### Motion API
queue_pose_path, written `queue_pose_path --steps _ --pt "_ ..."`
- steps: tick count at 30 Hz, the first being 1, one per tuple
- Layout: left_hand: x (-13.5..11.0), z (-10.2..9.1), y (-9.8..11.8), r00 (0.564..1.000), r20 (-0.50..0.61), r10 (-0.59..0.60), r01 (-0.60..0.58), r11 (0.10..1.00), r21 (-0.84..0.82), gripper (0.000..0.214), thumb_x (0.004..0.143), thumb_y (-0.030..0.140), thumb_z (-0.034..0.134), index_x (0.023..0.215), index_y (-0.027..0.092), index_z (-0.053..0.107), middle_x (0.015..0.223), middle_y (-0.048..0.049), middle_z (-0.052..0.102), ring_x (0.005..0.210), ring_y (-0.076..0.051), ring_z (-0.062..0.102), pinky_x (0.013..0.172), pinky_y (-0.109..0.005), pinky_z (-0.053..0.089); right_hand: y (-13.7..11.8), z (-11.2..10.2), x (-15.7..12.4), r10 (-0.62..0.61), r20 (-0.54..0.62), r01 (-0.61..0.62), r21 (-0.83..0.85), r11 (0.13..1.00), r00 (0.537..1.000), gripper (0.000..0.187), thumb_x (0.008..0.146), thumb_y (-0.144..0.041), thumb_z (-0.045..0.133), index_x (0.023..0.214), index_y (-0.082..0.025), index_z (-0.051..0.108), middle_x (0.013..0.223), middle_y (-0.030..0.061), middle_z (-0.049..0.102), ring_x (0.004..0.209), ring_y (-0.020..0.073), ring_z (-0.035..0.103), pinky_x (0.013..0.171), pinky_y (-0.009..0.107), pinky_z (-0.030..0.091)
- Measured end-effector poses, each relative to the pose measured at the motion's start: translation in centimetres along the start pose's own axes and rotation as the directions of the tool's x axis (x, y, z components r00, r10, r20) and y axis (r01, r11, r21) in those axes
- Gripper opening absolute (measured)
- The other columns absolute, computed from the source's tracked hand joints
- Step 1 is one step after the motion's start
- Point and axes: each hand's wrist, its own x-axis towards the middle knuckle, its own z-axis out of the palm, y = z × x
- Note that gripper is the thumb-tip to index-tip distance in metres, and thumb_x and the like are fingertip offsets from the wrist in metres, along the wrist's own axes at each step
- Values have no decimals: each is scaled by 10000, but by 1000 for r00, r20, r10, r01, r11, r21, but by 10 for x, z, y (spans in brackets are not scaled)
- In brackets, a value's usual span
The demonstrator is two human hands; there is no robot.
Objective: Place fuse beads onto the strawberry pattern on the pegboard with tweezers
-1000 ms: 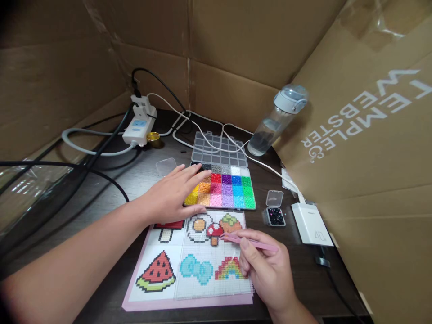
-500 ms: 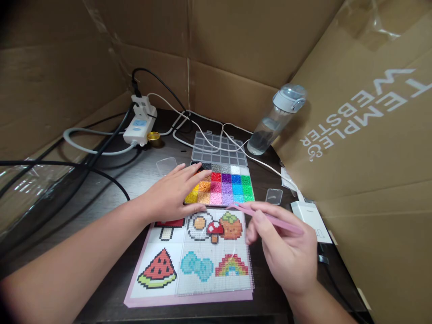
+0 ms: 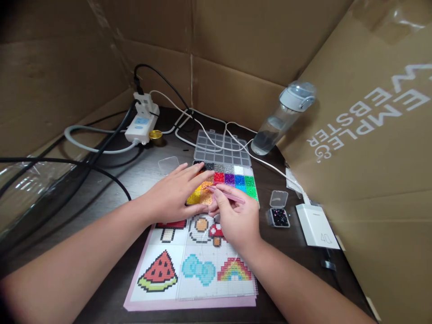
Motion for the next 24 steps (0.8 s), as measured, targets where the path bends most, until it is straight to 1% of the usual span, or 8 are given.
queue_pose_path --steps 3,6,9,17,24 --pt "0 0 0 1000 2 -3 3 1000 1 799 868 604 544 1511 209 281 1519 -231 384 1454 -305 316 1169 -513 240 5 0 0 -44 -42 44 7 999 998 195 816 -295 723 929 -139 750 606 17 719 498 122 669 513 234 603" --pt "0 0 0 1000 11 -3 3 1000 2 809 864 612 546 1512 208 277 1521 -235 379 1458 -303 309 1172 -507 240 7 -5 3 -73 -41 73 -14 997 996 170 818 -280 721 919 -147 751 594 9 711 505 119 666 516 226 597" --pt "0 1 0 1000 12 -2 2 1000 7 813 863 619 543 1509 204 277 1523 -242 371 1460 -302 303 1174 -510 237 11 -8 5 -39 -12 39 -18 999 999 178 820 -294 715 907 -143 750 584 14 704 499 124 659 492 233 588" --pt "1 0 0 1000 16 -7 8 1000 -20 807 861 612 554 1505 200 293 1531 -235 365 1458 -313 305 1179 -509 225 13 -8 8 20 40 -18 -37 999 999 227 817 -311 711 944 -130 759 587 23 702 506 132 649 529 278 593" --pt "0 0 0 1000 7 -1 1 999 -33 815 856 613 562 1505 197 295 1531 -232 367 1454 -321 310 1177 -512 226 13 -7 9 51 31 -51 -26 998 998 216 802 -312 720 918 -132 745 570 15 691 492 134 649 522 279 590"
